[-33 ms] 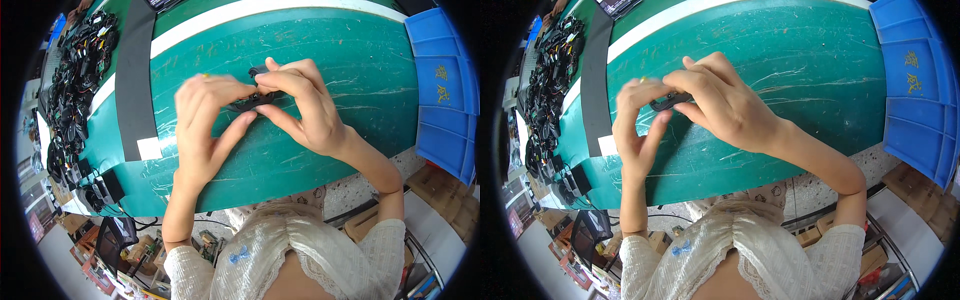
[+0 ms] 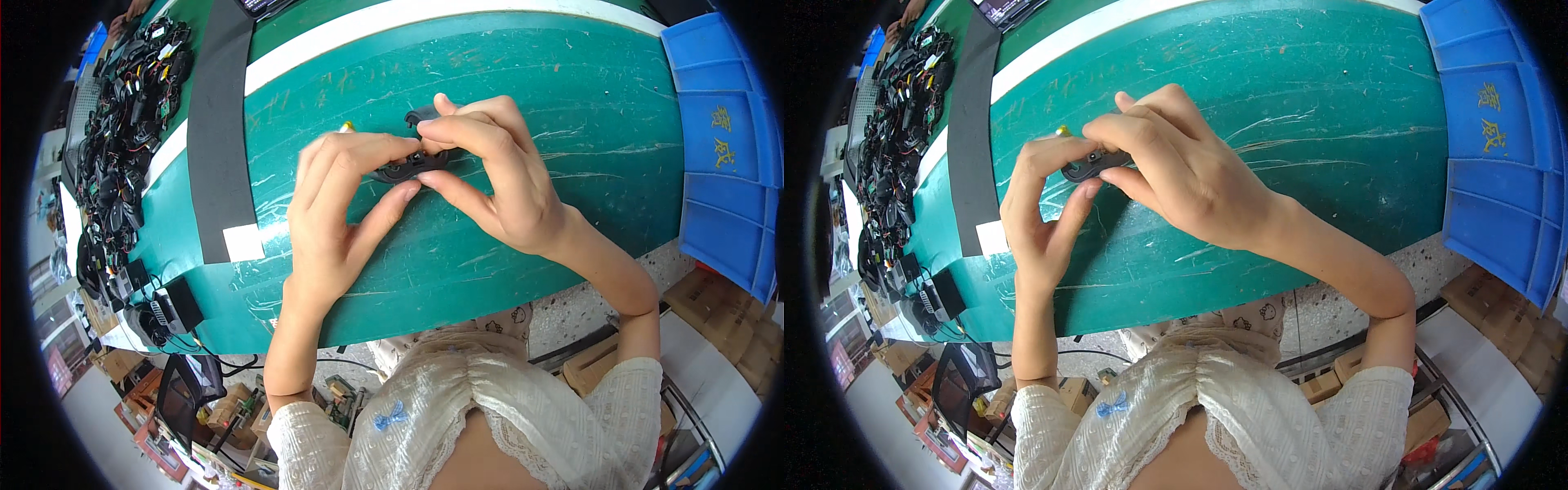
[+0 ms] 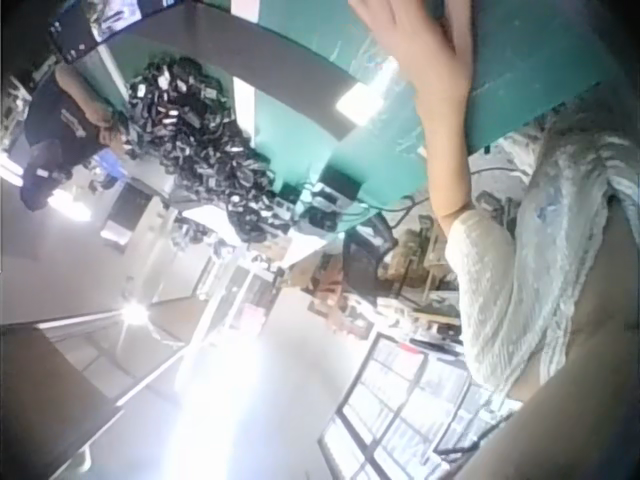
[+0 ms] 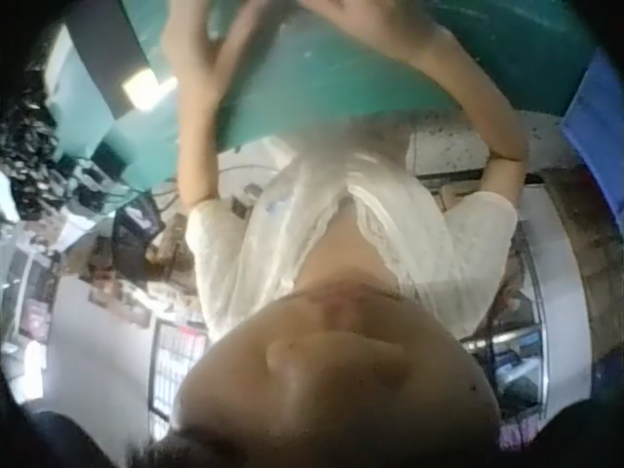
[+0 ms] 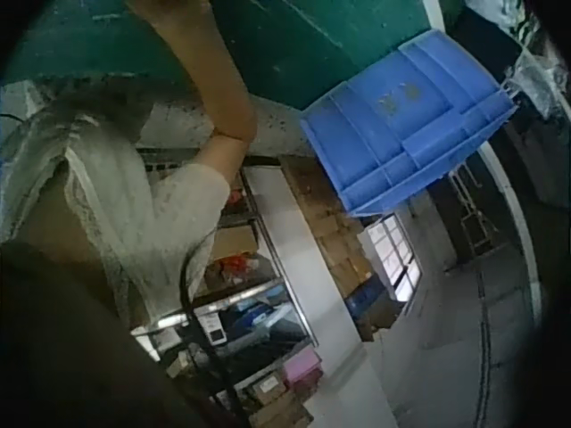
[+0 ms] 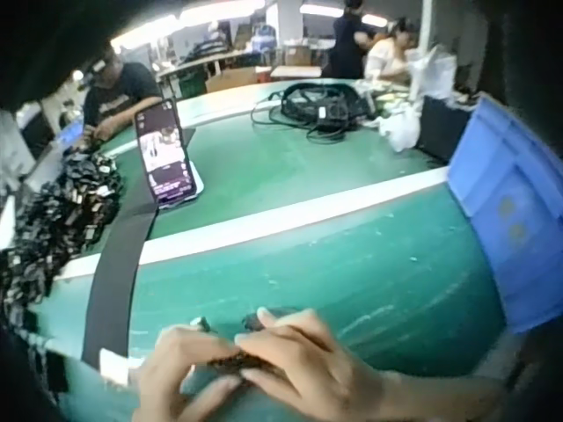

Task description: The person assembles a small electronic device by inserting a battery into a black plastic housing and connecting wires to a circuit board. They manipulate the internal components by hand, checking connections and repositioning the battery multiple times. The person places the device on a green workbench and later picks it up to continue assembly.

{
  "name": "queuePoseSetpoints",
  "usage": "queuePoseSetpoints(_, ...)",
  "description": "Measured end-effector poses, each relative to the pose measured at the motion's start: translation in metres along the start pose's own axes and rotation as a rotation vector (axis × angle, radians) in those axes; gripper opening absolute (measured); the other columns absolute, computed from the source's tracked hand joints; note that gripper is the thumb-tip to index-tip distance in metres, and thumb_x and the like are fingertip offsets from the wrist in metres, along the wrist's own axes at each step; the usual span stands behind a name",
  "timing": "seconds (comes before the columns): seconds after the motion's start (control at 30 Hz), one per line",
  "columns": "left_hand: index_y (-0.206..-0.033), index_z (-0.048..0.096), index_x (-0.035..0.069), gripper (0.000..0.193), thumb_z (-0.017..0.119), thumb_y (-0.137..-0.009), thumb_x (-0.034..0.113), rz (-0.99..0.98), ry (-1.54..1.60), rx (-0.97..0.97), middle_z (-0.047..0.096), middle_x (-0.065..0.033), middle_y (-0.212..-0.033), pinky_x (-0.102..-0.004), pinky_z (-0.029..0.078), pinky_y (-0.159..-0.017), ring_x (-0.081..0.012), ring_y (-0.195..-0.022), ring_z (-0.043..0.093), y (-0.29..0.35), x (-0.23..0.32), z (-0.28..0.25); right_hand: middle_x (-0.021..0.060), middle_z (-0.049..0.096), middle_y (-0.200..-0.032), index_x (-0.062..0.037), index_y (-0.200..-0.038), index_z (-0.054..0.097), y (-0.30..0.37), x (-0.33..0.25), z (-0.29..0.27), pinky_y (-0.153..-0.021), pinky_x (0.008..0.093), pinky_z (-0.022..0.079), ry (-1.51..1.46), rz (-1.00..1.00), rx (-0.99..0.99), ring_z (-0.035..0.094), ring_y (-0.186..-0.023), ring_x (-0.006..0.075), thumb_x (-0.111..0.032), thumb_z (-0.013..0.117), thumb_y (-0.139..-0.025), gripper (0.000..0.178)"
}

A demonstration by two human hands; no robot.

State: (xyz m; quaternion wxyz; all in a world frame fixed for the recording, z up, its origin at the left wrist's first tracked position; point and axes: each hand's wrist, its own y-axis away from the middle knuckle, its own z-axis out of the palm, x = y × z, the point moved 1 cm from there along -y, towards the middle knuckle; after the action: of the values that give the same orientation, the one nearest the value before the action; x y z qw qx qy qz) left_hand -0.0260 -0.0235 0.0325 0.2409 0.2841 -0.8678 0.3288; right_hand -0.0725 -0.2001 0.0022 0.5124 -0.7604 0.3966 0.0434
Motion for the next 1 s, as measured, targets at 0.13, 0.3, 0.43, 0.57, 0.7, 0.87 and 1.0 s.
queuePoseSetpoints(0.13,-0.103,0.063,0.000,0.032,0.072,-0.072,0.002,0.003,0.162,0.005,0.064,-0.0116,-0.100,-0.0335,0.049,-0.078,-0.0256,-0.088,0.061,-0.002,0.001,0.003,0.0080,0.058,-0.106,0.0047,-0.109,0.051,0.000,0.000,-0.001,-0.082,0.0377,0.046,-0.024,-0.001,-0.002,0.052,-0.086,0.0268,0.000,0.075,-0.067,0.048)
queuePoseSetpoints(0.3,-0.104,0.064,-0.001,0.032,0.072,-0.074,0.003,-0.010,0.203,0.012,0.064,-0.0125,-0.099,-0.0327,0.049,-0.076,-0.0252,-0.088,0.061,-0.001,-0.001,0.005,0.0081,0.058,-0.101,0.0027,-0.105,0.053,0.000,-0.001,-0.003,-0.079,0.0367,0.046,0.010,0.030,0.011,0.052,-0.088,0.0265,-0.006,0.077,-0.066,0.046)
queuePoseSetpoints(0.43,-0.103,0.064,0.000,0.030,0.071,-0.075,0.003,-0.056,0.209,0.037,0.064,-0.0125,-0.099,-0.0322,0.049,-0.077,-0.0252,-0.087,0.061,0.002,0.001,0.005,0.0087,0.062,-0.091,0.0003,-0.101,0.059,-0.006,-0.008,-0.012,-0.084,0.0411,0.051,0.086,0.136,-0.024,0.054,-0.088,0.0269,-0.011,0.078,-0.068,0.039)
queuePoseSetpoints(0.57,-0.101,0.064,0.000,0.027,0.071,-0.075,0.004,-0.095,0.260,0.038,0.065,-0.0126,-0.097,-0.0321,0.048,-0.079,-0.0252,-0.087,0.061,0.002,0.001,0.008,0.0089,0.060,-0.089,-0.0004,-0.090,0.062,-0.006,-0.009,-0.011,-0.078,0.0380,0.049,0.113,0.100,-0.029,0.054,-0.086,0.0276,-0.014,0.077,-0.067,0.031)
queuePoseSetpoints(0.7,-0.100,0.063,-0.001,0.026,0.070,-0.076,0.003,-0.134,0.321,0.031,0.065,-0.0129,-0.096,-0.0327,0.048,-0.080,-0.0247,-0.087,0.061,0.002,0.001,0.009,0.0097,0.060,-0.088,-0.0003,-0.090,0.062,-0.006,-0.008,-0.009,-0.077,0.0374,0.049,0.120,0.049,-0.011,0.054,-0.085,0.0279,-0.014,0.077,-0.067,0.030)
queuePoseSetpoints(0.87,-0.100,0.063,-0.002,0.025,0.070,-0.076,0.001,-0.164,0.349,-0.013,0.065,-0.0134,-0.094,-0.0331,0.048,-0.080,-0.0242,-0.085,0.061,0.002,0.000,0.006,0.0100,0.060,-0.087,-0.0005,-0.090,0.061,-0.005,-0.006,-0.009,-0.077,0.0369,0.049,0.078,0.070,-0.037,0.054,-0.085,0.0279,-0.013,0.077,-0.067,0.030)
queuePoseSetpoints(1.0,-0.099,0.063,-0.002,0.024,0.069,-0.076,0.001,-0.165,0.359,-0.010,0.065,-0.0137,-0.095,-0.0329,0.048,-0.080,-0.0243,-0.085,0.061,0.002,0.000,0.005,0.0097,0.060,-0.087,-0.0006,-0.089,0.061,-0.005,-0.006,-0.009,-0.074,0.0360,0.048,0.072,0.050,-0.031,0.054,-0.083,0.0276,-0.012,0.077,-0.067,0.030)
